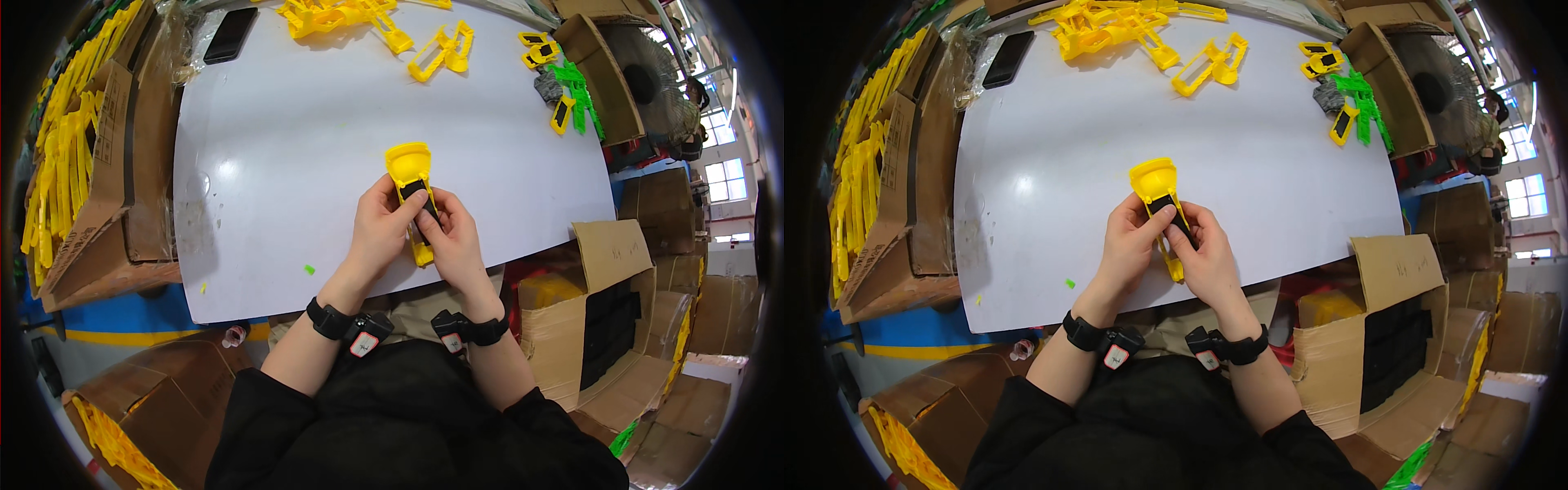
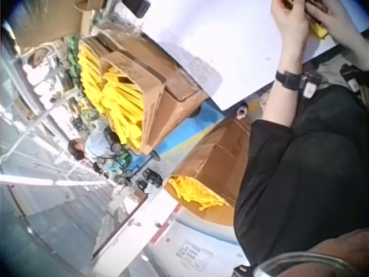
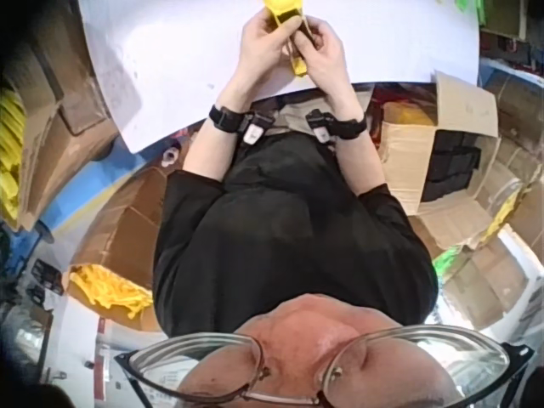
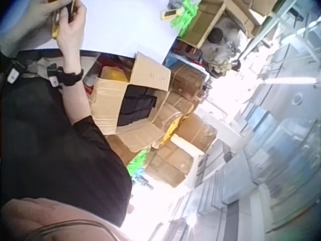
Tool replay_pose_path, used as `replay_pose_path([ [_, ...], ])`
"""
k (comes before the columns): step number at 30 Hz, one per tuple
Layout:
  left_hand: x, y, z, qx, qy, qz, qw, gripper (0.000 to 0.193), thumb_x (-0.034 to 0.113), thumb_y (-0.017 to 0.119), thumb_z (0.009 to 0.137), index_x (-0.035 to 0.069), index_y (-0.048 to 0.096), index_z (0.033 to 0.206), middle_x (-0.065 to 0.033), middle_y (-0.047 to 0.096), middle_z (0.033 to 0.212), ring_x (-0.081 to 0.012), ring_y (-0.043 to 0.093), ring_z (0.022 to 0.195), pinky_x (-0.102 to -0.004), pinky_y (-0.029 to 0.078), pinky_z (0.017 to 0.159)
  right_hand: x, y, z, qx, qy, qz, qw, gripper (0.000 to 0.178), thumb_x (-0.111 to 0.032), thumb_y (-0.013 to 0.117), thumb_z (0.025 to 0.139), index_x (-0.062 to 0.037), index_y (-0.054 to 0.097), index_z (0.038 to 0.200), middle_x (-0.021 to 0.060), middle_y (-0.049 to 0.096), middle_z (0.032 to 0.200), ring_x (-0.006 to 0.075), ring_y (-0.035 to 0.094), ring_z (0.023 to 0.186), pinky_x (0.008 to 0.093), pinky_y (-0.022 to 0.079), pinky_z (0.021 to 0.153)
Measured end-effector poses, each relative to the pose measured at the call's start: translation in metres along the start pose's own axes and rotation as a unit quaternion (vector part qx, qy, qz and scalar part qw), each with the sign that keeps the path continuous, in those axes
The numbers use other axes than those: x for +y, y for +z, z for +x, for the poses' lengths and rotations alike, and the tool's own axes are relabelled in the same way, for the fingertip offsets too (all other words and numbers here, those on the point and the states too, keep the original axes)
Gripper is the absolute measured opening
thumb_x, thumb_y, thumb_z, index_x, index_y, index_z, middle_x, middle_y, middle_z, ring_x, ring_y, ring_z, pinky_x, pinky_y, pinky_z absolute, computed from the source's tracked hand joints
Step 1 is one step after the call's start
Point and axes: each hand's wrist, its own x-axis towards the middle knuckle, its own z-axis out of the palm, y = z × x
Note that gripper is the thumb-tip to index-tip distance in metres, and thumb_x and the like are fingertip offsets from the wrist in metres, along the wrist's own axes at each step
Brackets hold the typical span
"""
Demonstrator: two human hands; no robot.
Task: The worker is assembling yellow plastic flashlights by inserting solar panels and components into the housings.
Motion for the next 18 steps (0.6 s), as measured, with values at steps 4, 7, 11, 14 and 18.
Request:
replay_pose_path([
  [4, 0.006, -0.008, -0.003, -0.027, -0.01, 0.044, 0.999, 0.023, 0.008, 0.062, 0.091, 0.0, 0.057, 0.111, -0.0064, 0.064, 0.102, -0.0137, 0.062, 0.094, -0.0282, 0.049, 0.084, 0.003, 0.006, -0.001, 0.036, -0.042, 0.047, 0.997, 0.038, -0.005, 0.058, 0.093, 0.0055, 0.046, 0.128, 0.0104, 0.056, 0.116, 0.0133, 0.057, 0.1, 0.0269, 0.049, 0.084],
  [7, 0.011, -0.012, -0.004, -0.038, -0.023, 0.045, 0.998, 0.024, 0.009, 0.062, 0.09, -0.001, 0.058, 0.111, -0.0062, 0.064, 0.099, -0.0126, 0.062, 0.091, -0.0272, 0.049, 0.081, -0.002, 0.003, -0.005, -0.012, -0.018, 0.144, 0.989, 0.045, -0.001, 0.057, 0.091, 0.0064, 0.042, 0.132, 0.0121, 0.054, 0.122, 0.016, 0.053, 0.112, 0.0293, 0.044, 0.098],
  [11, 0.011, -0.016, -0.002, -0.03, -0.052, 0.025, 0.998, 0.022, 0.009, 0.061, 0.09, -0.002, 0.06, 0.109, -0.0063, 0.065, 0.095, -0.0112, 0.062, 0.086, -0.0261, 0.05, 0.076, -0.003, 0.0, -0.015, -0.076, 0.016, 0.089, 0.993, 0.049, -0.005, 0.057, 0.092, 0.0039, 0.036, 0.135, 0.011, 0.056, 0.115, 0.0158, 0.057, 0.103, 0.0293, 0.049, 0.089],
  [14, 0.007, -0.016, 0.0, 0.01, -0.031, -0.01, 0.999, 0.02, 0.009, 0.06, 0.091, -0.001, 0.06, 0.108, -0.0059, 0.066, 0.093, -0.0109, 0.062, 0.084, -0.0264, 0.051, 0.075, -0.013, -0.001, -0.017, -0.102, 0.097, -0.037, 0.989, 0.045, -0.009, 0.058, 0.093, 0.0023, 0.04, 0.132, 0.008, 0.059, 0.104, 0.0119, 0.058, 0.088, 0.0271, 0.05, 0.074],
  [18, 0.01, -0.009, 0.0, -0.013, -0.004, 0.062, 0.998, 0.017, 0.01, 0.059, 0.092, -0.001, 0.06, 0.105, -0.005, 0.065, 0.09, -0.0106, 0.062, 0.081, -0.026, 0.05, 0.073, -0.019, 0.007, -0.019, -0.049, 0.088, -0.067, 0.993, 0.028, -0.018, 0.054, 0.097, 0.0019, 0.049, 0.115, 0.0046, 0.059, 0.09, 0.0094, 0.054, 0.069, 0.0264, 0.046, 0.06],
])
